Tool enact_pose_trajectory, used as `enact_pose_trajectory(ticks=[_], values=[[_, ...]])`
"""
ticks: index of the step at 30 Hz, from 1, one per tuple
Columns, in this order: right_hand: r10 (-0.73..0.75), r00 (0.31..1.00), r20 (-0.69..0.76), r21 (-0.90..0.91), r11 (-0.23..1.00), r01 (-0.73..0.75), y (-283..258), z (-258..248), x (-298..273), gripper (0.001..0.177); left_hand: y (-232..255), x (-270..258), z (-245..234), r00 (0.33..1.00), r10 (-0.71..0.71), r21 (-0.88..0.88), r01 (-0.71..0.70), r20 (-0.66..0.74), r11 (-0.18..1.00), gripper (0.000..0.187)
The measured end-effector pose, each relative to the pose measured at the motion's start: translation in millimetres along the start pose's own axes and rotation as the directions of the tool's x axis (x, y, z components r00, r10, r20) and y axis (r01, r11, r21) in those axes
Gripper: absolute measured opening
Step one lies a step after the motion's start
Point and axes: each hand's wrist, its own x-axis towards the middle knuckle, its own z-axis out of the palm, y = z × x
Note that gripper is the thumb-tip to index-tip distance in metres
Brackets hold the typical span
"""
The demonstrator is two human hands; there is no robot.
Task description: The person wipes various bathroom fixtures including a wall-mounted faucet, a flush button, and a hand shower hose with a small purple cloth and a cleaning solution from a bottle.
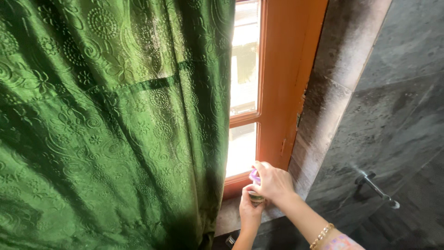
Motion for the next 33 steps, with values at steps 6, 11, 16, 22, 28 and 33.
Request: enact_pose_trajectory(ticks=[6,11,16,22,28,33], values=[[-0.173,0.984,0.03,-0.01,0.985,0.174,8,13,1,0.046,8,-4,0,0.996,-0.087,-0.068,0.089,0.037,0.994,0.041],[0.074,0.996,-0.042,-0.043,0.996,-0.076,-7,15,-8,0.046,9,-12,9,0.993,0.014,0.152,0.005,-0.118,0.988,0.039],[-0.152,0.979,-0.134,0.068,0.984,0.162,3,16,-7,0.047,3,-10,4,0.997,0.013,0.099,-0.006,-0.079,0.995,0.042],[-0.078,0.997,0.007,-0.038,0.996,0.078,-5,11,-7,0.045,0,-8,9,0.992,0.025,0.218,0.002,-0.122,0.976,0.042],[-0.141,0.99,-0.017,0.025,0.99,0.141,-5,6,-8,0.049,11,-10,5,0.997,-0.014,0.123,0.023,-0.076,0.992,0.042],[-0.259,0.966,-0.02,0.023,0.966,0.259,1,19,-5,0.041,9,-8,5,0.998,0.022,0.168,-0.012,-0.06,0.986,0.043]])
